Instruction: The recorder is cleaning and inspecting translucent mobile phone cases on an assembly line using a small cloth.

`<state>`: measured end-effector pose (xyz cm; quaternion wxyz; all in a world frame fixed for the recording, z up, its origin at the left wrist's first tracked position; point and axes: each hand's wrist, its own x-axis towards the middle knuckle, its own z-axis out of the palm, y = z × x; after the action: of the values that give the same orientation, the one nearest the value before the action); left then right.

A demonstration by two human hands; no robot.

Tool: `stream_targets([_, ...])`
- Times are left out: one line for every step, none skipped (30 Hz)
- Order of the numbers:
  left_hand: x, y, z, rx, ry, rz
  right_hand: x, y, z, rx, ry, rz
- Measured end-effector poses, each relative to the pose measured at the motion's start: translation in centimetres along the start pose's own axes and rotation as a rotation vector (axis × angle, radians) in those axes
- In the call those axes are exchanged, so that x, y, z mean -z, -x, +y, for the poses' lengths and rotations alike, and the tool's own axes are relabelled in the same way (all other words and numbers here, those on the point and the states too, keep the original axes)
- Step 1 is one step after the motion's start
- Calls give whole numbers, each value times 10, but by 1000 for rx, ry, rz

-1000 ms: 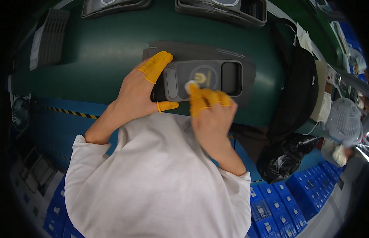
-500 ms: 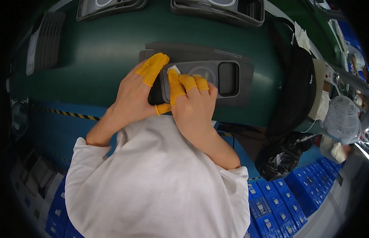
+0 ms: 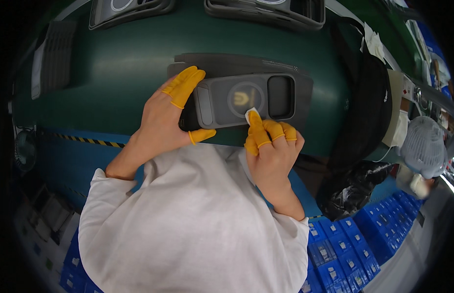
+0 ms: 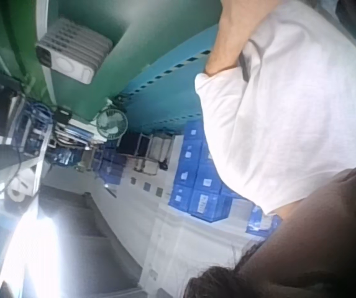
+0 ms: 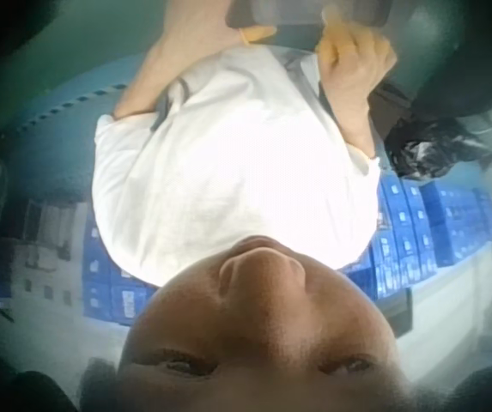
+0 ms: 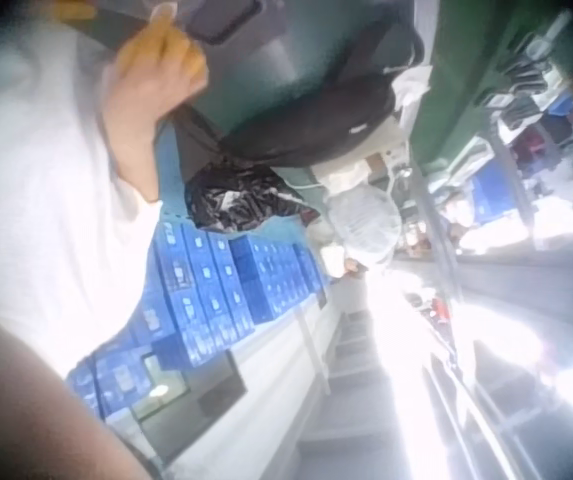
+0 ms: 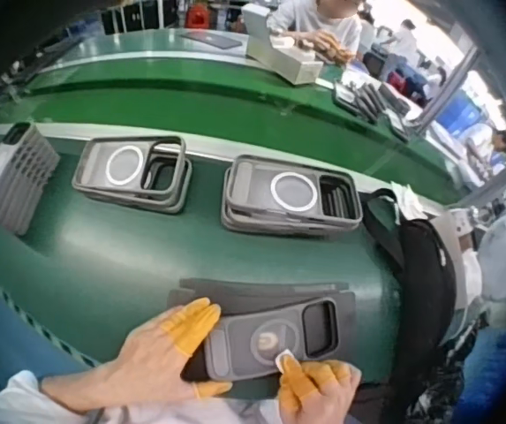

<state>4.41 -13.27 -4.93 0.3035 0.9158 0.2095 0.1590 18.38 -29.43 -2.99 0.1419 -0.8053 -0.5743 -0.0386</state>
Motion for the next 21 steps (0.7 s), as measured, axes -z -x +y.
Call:
stream_targets([1, 0, 1, 2, -12, -7, 1, -3, 1, -8, 1, 6])
stream_targets([0, 1, 1, 0, -11, -11, -2, -7, 4, -30, 71, 6])
stream_targets([-1, 2, 0, -7, -10, 1, -7, -14, 6, -29, 69, 6])
stream_targets([-1, 1, -1, -17, -7, 12, -12, -23, 6, -25, 100, 43])
stream_targets([-1, 1, -2, -17, -8, 12, -17, -31, 6, -20, 130, 81])
stream_targets([-2, 1, -1, -18, -8, 23, -19, -38, 4, -19, 123, 76])
stream_targets([-2, 1, -1, -19, -9, 34, -19, -42, 1, -16, 122, 75])
stream_targets([-2, 2, -1, -15, -10, 36, -19, -45, -3, -16, 73, -4])
stream_targets([-3, 2, -3, -22, 1, 41, -21, -47, -7, -18, 23, -80])
stream_targets([-3, 2, -4, -28, 11, 45, -26, -49, -14, 97, -26, 15])
stream_targets([-3, 1, -4, -26, 9, 47, -27, -46, -21, 135, -121, -10])
stream_targets([-4, 2, -3, -18, 33, 52, -31, -45, -26, 159, -162, -6])
stream_targets([-4, 2, -3, -11, 56, 57, -35, -44, -28, 182, -204, -3])
stream_targets([-4, 2, -3, -6, 54, 59, -33, -46, -27, 186, -207, -5])
stream_targets([-4, 2, -3, -9, 64, 68, -30, -48, -25, 231, -241, -45])
stream_targets([-5, 3, -3, -11, 73, 77, -27, -49, -22, 276, -274, -84])
stream_targets([-5, 4, -4, -4, 71, 80, -24, -47, -22, 282, -277, -88])
stream_targets([-6, 4, -6, -20, 63, 88, -18, -43, -22, 333, -300, -182])
stream_targets([-6, 4, -6, -36, 54, 96, -13, -39, -22, 385, -322, -276])
stream_targets([-6, 4, -5, -33, 52, 103, -11, -34, -19, 392, -321, -277])
stream_targets([-5, 4, -4, -18, 55, 64, -12, -29, -16, 404, -327, -252])
